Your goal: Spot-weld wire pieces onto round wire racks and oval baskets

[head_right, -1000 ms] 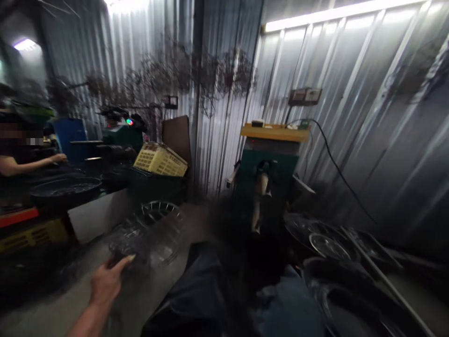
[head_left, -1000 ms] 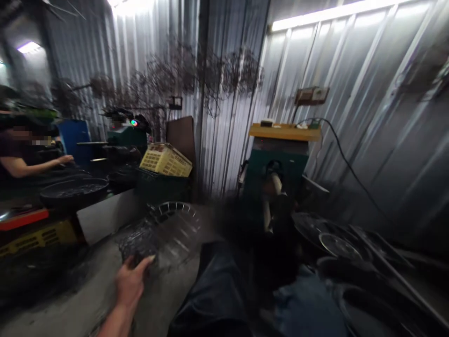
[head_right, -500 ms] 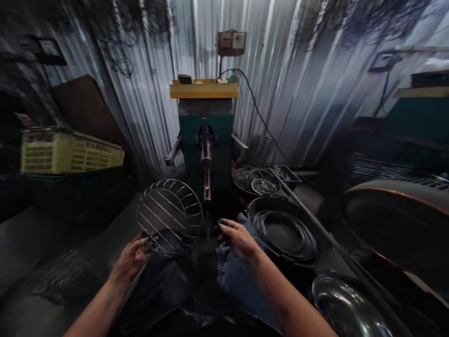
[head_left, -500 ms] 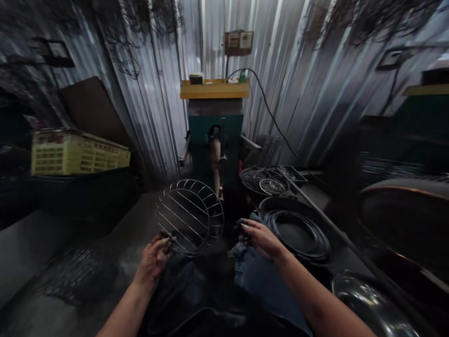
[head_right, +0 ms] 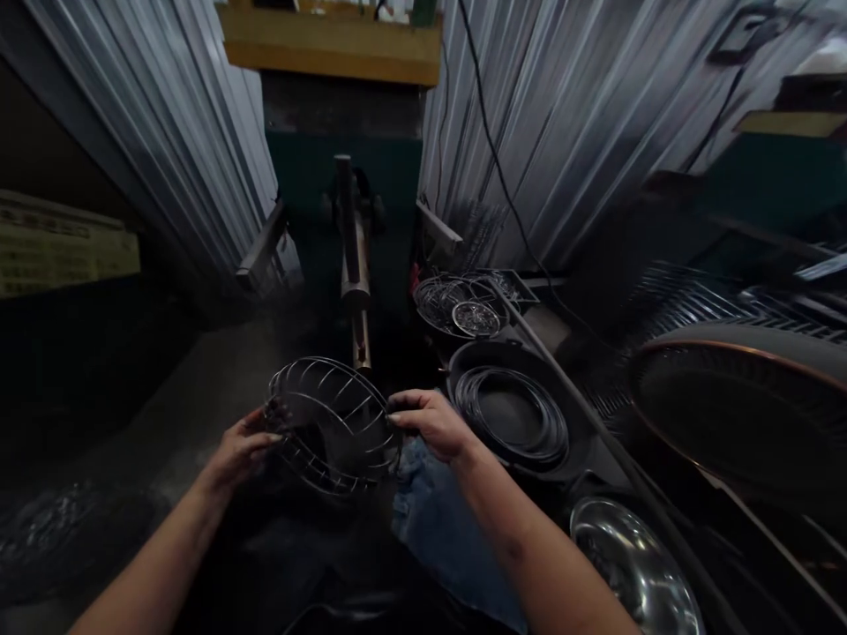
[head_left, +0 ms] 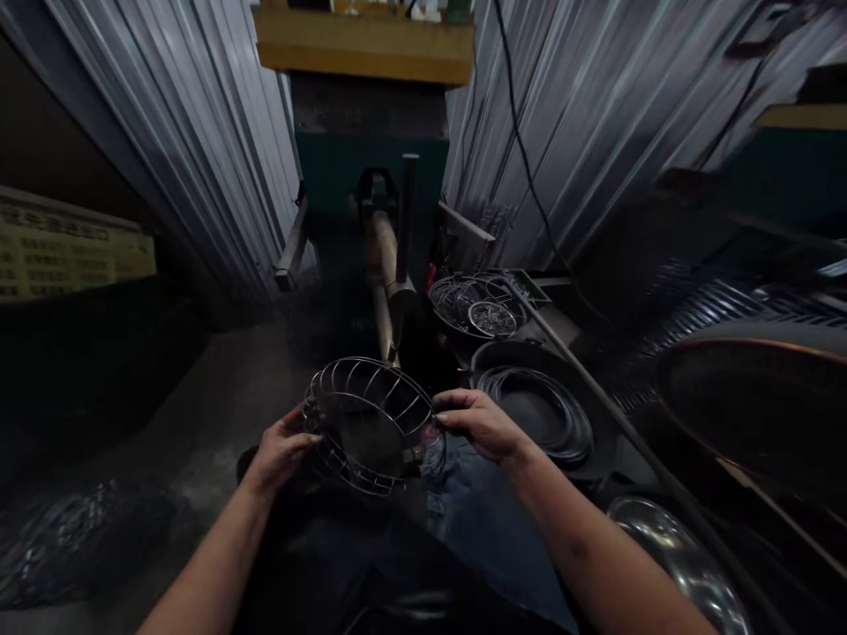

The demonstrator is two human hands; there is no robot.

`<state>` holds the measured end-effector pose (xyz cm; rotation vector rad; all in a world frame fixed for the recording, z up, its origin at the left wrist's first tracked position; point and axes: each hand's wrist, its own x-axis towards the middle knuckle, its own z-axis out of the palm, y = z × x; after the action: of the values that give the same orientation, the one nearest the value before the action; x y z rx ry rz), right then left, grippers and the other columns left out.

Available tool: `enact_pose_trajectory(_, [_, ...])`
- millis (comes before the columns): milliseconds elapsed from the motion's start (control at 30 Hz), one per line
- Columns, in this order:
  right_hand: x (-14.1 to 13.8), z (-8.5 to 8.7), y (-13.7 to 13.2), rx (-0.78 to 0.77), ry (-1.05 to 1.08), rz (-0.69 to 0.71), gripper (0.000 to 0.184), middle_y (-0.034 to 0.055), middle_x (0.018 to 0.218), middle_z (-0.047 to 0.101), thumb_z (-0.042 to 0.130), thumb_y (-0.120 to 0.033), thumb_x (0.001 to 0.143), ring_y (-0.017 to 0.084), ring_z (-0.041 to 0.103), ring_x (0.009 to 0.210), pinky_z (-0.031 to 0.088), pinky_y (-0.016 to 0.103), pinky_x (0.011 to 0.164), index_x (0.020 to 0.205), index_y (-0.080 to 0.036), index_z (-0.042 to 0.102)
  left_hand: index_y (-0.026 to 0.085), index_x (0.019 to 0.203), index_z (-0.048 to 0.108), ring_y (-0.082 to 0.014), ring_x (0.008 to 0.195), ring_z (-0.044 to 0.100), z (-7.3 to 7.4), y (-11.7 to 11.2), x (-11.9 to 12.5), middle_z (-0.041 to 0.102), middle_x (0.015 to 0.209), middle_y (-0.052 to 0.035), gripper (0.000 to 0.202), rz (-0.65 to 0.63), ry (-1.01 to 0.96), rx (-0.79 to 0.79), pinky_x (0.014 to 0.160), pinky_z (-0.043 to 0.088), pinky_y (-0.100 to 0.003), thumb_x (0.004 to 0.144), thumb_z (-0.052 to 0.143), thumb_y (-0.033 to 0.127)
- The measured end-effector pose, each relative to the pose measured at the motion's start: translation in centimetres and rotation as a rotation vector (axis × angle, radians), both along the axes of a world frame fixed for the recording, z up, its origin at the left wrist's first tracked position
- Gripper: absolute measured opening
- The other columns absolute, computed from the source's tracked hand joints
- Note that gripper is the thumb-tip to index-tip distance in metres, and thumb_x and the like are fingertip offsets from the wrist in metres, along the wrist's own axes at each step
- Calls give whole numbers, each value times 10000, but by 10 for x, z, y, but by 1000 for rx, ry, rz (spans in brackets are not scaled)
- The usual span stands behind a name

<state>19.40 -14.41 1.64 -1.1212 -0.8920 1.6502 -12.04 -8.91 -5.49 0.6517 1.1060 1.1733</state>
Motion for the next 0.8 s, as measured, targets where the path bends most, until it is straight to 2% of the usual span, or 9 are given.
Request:
enact_pose_trajectory(67, [-6,-6,1,-5,-36,17,270,-2,663,676,825,-232,524,115,573,595,438,277,637,760,-145,726,142,1164,622,-140,633,652,-8,8,8,696,853,-59,767,170,47,-50,594,534,-217,434,758,-51])
enact_pose_trajectory(133, [-14,-12,1,-9,-104,38,236,-14,645,661,798,-212,526,113,550,602,422,274,642,743,-147,730,139,1228,579,-122,653,649,-17,5,21,682,841,-46,777,296,35,-91,629,524,-210,486,745,-18])
enact_pose_trajectory(167, [-18,-15,1,-12,-141,44,221,-20,630,650,783,-203,529,111,535,600,414,273,642,736,-148,732,129,1232,576,-128,692,655,-22,0,30,684,870,-58,767,287,5,-109,654,521,-213,496,753,4])
enact_pose_trajectory(200, [-21,-18,1,-16,-169,47,206,-25,621,639,770,-199,533,111,522,601,408,274,642,729,-150,732,120,1220,586,-144,751,663,-28,-7,40,687,927,-81,759,219,-27,-121,683,518,-221,490,771,24])
enact_pose_trajectory(333, [-25,-23,0,22,-199,81,175,-8,684,642,748,-229,573,133,525,669,406,287,680,730,-154,730,106,1180,627,-259,969,648,-45,-36,81,678,1074,-142,770,-180,-126,-152,866,497,-336,440,835,60])
enact_pose_trajectory(400, [-22,-24,0,69,-231,98,166,6,721,656,740,-234,596,149,541,714,413,299,716,741,-155,738,131,1218,609,-274,1007,635,-49,-38,95,679,1087,-131,807,-236,-149,-138,905,482,-362,447,846,79])
enact_pose_trajectory(567, [-13,-33,4,81,-308,93,165,9,711,677,743,-230,585,163,561,711,432,302,721,738,-168,751,150,1241,575,-251,967,638,-52,-14,106,670,1063,-93,881,-101,-53,-38,875,505,-356,416,883,139])
enact_pose_trajectory(700, [-6,-45,13,88,-368,-22,204,15,731,692,745,-271,597,164,576,700,457,302,710,777,-175,750,139,1224,573,-215,887,652,-53,2,107,675,988,-70,841,23,59,47,847,517,-343,441,878,175])
enact_pose_trajectory(800, [-2,-52,22,111,-412,-88,221,18,724,681,738,-320,619,160,572,676,469,305,691,787,-177,749,152,1287,521,-210,932,651,-54,9,108,668,1061,-84,874,56,91,119,900,503,-361,484,866,187])
